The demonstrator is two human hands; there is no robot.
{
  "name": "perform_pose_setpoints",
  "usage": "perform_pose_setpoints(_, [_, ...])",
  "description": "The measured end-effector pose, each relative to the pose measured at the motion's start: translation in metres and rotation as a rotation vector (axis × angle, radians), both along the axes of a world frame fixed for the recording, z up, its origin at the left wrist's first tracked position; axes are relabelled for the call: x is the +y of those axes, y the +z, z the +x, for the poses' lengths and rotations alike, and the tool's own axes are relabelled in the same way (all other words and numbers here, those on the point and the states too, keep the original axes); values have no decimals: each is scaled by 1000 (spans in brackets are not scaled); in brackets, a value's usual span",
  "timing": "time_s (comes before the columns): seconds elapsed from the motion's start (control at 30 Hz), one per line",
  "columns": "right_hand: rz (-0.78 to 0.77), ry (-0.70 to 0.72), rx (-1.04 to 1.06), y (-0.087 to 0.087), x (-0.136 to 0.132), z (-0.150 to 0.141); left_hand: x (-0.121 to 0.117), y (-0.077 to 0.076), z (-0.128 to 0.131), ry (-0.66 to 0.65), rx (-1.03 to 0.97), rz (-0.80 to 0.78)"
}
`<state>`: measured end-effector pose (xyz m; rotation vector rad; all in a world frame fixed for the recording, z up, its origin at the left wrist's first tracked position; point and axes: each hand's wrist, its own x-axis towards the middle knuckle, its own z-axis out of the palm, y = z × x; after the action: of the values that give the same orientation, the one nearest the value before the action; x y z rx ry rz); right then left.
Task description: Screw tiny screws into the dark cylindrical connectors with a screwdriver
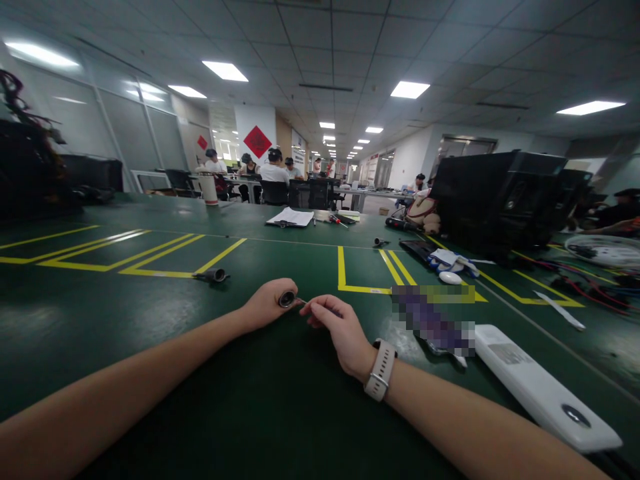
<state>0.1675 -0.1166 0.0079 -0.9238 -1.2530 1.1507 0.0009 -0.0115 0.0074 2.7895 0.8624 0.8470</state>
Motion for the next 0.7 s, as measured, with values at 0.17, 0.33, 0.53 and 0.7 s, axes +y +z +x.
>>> perform_pose_setpoints(0.17, [36,-27,-148,-2,1,-1,-4,2,1,-12,52,55])
perform_pose_setpoints(0.33, [-87,41,99,1,4,1,-2,1,0,-47,46,44])
perform_pose_setpoints(0.53, [-132,73,206,0,5,4,1,-1,-1,-74,36,18])
perform_pose_setpoints(0.7, [-23,-2,67,-6,4,0,-2,0,1,-41,81,61])
